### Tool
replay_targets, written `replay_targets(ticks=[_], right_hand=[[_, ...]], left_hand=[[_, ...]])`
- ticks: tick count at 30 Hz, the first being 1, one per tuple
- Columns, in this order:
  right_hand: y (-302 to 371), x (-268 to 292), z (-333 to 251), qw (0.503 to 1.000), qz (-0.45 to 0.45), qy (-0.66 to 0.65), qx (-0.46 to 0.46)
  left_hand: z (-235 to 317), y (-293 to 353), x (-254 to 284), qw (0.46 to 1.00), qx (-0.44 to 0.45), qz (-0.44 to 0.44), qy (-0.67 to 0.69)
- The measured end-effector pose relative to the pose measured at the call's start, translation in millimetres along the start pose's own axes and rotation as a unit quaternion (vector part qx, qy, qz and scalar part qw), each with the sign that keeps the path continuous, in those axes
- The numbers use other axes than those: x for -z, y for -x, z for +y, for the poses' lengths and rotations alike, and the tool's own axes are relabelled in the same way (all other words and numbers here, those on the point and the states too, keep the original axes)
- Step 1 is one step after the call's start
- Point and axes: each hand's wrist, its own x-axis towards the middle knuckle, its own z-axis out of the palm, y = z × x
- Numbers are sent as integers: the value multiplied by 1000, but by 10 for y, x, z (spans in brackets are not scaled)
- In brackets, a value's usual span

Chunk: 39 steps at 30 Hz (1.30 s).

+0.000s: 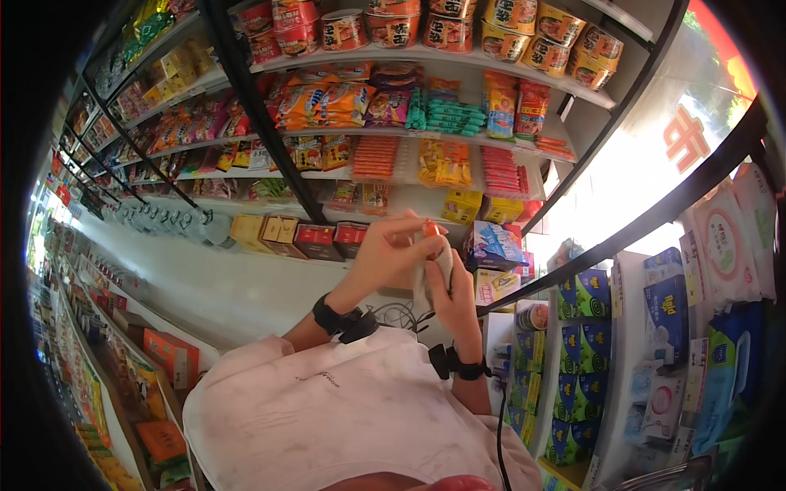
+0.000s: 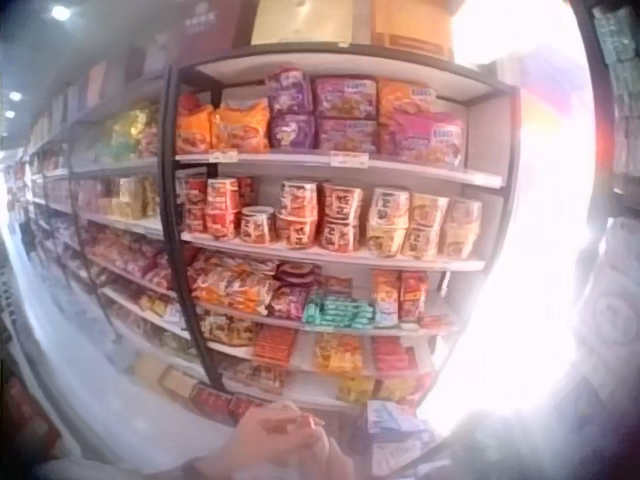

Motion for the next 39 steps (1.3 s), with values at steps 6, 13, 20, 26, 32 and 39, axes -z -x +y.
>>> replay_targets(ticks=[6,13,20,26,32,39], right_hand=[[-128,-4,66,997,-45,46,-53],[-364,-114,174,980,-115,-101,-125],[-722,-317,285,890,-176,-305,-291],[-1359,-735,568,982,-66,124,-123],[-1646,-955,899,992,52,-4,-118],[-1765,-717,989,924,236,-254,-160]], left_hand=[[-14,-177,254,985,9,103,136],[-198,-522,575,975,56,-4,216],[-390,-798,1062,920,-48,-109,374],[-823,-1002,1361,988,98,64,100],[-952,-1080,1250,990,85,19,112],[-1384,-1305,1140,940,199,-176,214]])
